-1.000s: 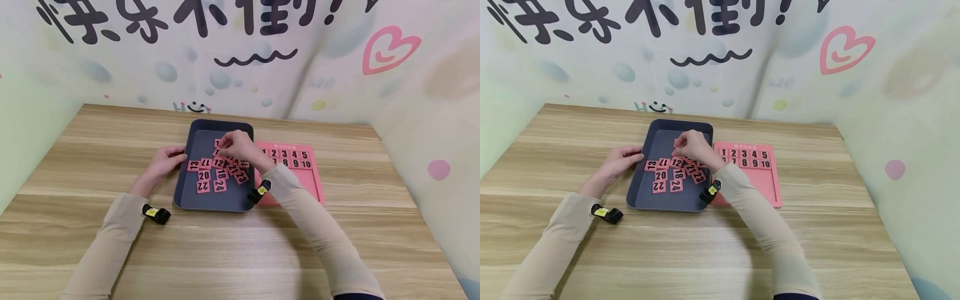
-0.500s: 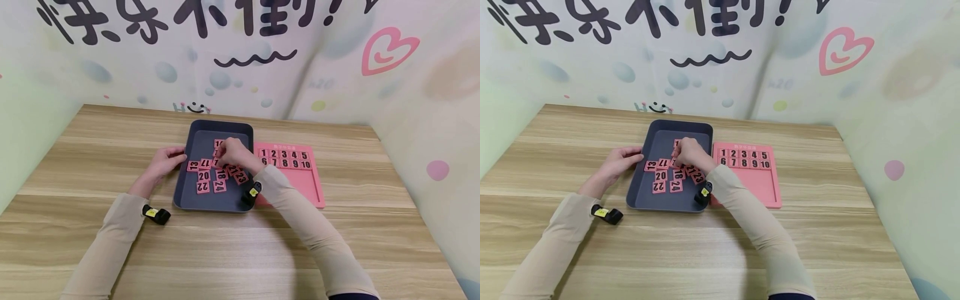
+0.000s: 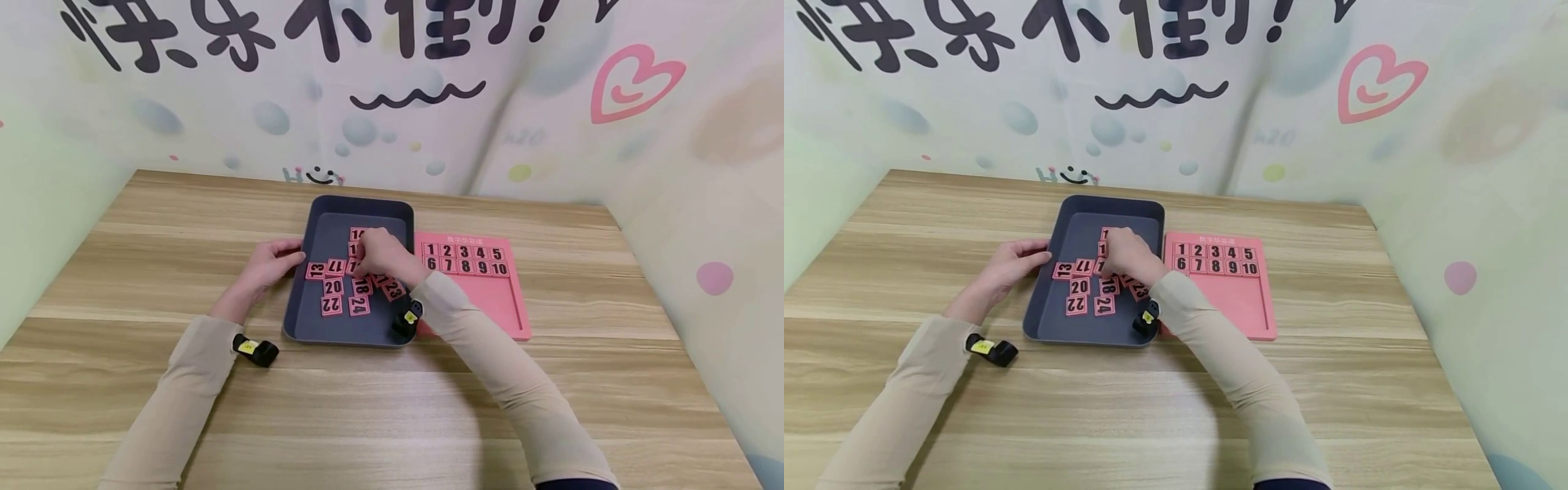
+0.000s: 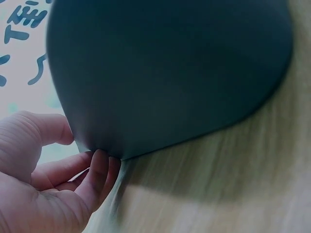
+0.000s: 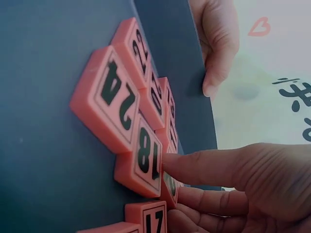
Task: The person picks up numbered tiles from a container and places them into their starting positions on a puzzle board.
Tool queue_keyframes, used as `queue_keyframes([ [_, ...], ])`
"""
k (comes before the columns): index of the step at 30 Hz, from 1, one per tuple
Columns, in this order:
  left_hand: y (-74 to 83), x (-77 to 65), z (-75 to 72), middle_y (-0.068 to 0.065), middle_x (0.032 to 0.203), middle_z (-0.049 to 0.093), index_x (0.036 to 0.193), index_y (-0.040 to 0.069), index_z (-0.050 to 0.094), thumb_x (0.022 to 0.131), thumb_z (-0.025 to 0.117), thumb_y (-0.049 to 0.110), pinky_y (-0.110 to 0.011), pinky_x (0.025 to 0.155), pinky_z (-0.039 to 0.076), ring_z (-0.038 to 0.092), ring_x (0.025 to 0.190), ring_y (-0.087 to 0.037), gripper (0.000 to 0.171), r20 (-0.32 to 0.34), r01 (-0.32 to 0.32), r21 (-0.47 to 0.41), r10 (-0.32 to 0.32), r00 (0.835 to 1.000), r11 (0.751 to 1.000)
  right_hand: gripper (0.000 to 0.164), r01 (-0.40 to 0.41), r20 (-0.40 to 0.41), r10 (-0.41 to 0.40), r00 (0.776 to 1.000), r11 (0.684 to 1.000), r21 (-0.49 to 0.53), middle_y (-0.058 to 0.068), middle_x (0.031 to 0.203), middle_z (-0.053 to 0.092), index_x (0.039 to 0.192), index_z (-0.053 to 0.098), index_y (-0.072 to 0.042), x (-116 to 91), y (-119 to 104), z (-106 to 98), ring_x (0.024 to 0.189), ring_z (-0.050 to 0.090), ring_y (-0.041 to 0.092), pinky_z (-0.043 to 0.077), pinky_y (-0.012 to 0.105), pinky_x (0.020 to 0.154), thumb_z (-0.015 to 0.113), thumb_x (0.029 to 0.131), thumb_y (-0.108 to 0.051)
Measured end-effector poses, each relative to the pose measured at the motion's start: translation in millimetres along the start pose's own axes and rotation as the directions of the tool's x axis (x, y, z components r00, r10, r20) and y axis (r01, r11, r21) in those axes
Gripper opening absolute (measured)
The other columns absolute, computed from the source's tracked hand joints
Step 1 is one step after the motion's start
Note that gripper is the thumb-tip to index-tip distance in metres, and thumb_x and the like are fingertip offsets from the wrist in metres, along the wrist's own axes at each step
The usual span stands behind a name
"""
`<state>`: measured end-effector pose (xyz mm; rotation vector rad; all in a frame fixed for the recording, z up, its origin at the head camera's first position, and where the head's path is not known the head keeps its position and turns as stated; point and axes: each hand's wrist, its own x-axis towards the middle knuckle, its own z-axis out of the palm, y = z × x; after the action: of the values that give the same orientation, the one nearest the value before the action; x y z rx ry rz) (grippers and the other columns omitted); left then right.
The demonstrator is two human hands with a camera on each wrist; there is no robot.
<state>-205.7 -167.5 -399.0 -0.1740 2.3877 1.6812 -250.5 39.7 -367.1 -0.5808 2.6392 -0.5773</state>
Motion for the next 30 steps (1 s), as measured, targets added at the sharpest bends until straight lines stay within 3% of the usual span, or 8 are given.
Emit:
queue_keyframes([
  [9,0.3,0.4,0.3,-0.025,0.137,0.044,0.133,-0.008,0.045,0.093,0.052,0.007,-0.041,0.107,0.03,0.037,0.129,-0.033,0.043,-0.002,0.0,-0.002,0.0,1.0,1.0,0.017,0.042,-0.014,-0.044,0.999,0.996,-0.074,0.006,0.072,0.061,0.075,0.063,-0.004,0,0,1,0.06,0.053,0.016,0.04,0.024,0.051,0.077,0.077,-0.014],
  [15,-0.1,1.5,1.1,-0.025,0.137,0.045,0.133,-0.008,0.046,0.093,0.052,0.007,-0.041,0.106,0.03,0.038,0.128,-0.033,0.043,0.003,-0.006,0.004,0.006,1.0,1.0,0.016,0.051,-0.04,-0.052,0.998,0.998,-0.02,0.007,0.079,0.061,0.084,0.064,-0.005,-3,5,-5,0.067,0.055,0.017,0.043,0.024,0.055,0.076,0.077,-0.013],
  [21,-0.1,2.1,1.5,-0.025,0.137,0.044,0.133,-0.008,0.045,0.094,0.052,0.007,-0.041,0.106,0.03,0.038,0.128,-0.033,0.043,0.007,-0.007,0.004,0.007,1.0,1.0,0.02,0.074,-0.064,-0.073,0.995,0.997,0.013,0.008,0.085,0.061,0.093,0.065,-0.003,-17,12,-25,0.075,0.054,0.019,0.046,0.026,0.062,0.074,0.077,-0.011],
  [30,0.2,0.9,0.7,-0.025,0.138,0.044,0.133,-0.008,0.045,0.093,0.052,0.006,-0.041,0.107,0.029,0.036,0.129,-0.033,0.043,0.005,0.004,-0.006,-0.004,1.0,1.0,0.023,0.07,-0.078,-0.059,0.995,0.986,0.148,0.013,0.09,0.061,0.098,0.062,0.002,-51,50,-45,0.08,0.056,0.022,0.05,0.03,0.069,0.069,0.076,0.0],
])
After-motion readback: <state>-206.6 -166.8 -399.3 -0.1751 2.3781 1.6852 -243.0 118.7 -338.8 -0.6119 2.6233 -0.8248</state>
